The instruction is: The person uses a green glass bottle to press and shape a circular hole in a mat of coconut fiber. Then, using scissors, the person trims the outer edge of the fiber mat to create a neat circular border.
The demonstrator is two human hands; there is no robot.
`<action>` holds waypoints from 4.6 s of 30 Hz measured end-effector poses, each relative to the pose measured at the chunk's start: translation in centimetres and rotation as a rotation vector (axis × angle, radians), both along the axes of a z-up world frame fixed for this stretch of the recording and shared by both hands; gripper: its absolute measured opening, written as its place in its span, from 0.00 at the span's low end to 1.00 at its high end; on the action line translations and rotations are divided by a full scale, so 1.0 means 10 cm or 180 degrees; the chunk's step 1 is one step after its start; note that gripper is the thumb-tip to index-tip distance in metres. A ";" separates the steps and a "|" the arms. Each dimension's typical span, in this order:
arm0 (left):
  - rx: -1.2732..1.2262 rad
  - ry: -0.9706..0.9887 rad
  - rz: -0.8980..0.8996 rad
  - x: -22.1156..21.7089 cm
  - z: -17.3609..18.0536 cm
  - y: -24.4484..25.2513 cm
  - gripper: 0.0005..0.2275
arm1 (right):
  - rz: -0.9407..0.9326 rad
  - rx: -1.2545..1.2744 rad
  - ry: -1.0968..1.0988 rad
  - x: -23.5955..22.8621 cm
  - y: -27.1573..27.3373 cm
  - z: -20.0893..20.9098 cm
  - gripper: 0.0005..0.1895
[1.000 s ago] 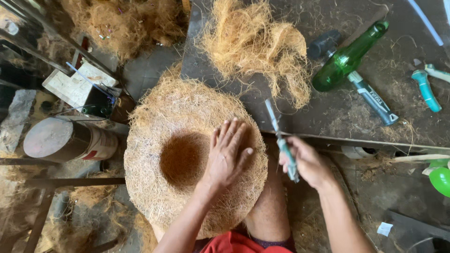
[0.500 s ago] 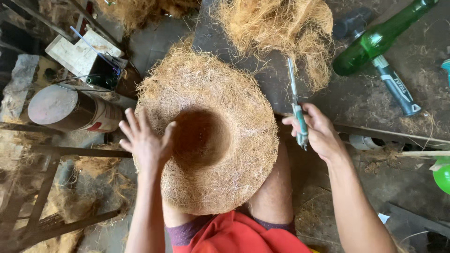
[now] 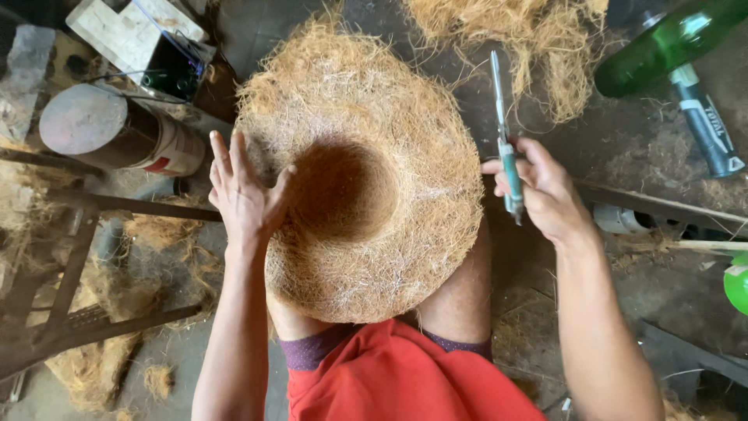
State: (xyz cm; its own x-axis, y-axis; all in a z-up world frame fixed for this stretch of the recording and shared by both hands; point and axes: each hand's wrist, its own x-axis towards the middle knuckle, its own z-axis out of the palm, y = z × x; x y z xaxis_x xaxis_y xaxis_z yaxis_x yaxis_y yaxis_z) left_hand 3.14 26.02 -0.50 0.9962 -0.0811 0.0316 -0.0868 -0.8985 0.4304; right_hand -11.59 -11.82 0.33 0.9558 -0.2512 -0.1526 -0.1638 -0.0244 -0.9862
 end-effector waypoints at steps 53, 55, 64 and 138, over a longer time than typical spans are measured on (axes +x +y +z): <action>-0.0007 0.0016 -0.2409 -0.27 -0.02 -1.66 0.27 | 0.0570 -0.0171 0.1266 -0.16 -0.07 0.11 0.20; -0.0018 -0.0020 -0.2387 -0.27 -0.02 -1.67 0.27 | 0.0755 -0.0256 0.1279 -0.20 -0.13 0.12 0.20; -0.0020 0.0058 -0.2620 -0.43 -0.02 -1.70 0.27 | 0.0683 -0.0310 0.1173 -0.20 -0.12 -0.02 0.20; -0.0014 -0.0298 -0.2541 -0.06 0.25 -1.40 0.26 | 0.0808 -0.0644 0.1316 -0.04 -0.05 0.08 0.23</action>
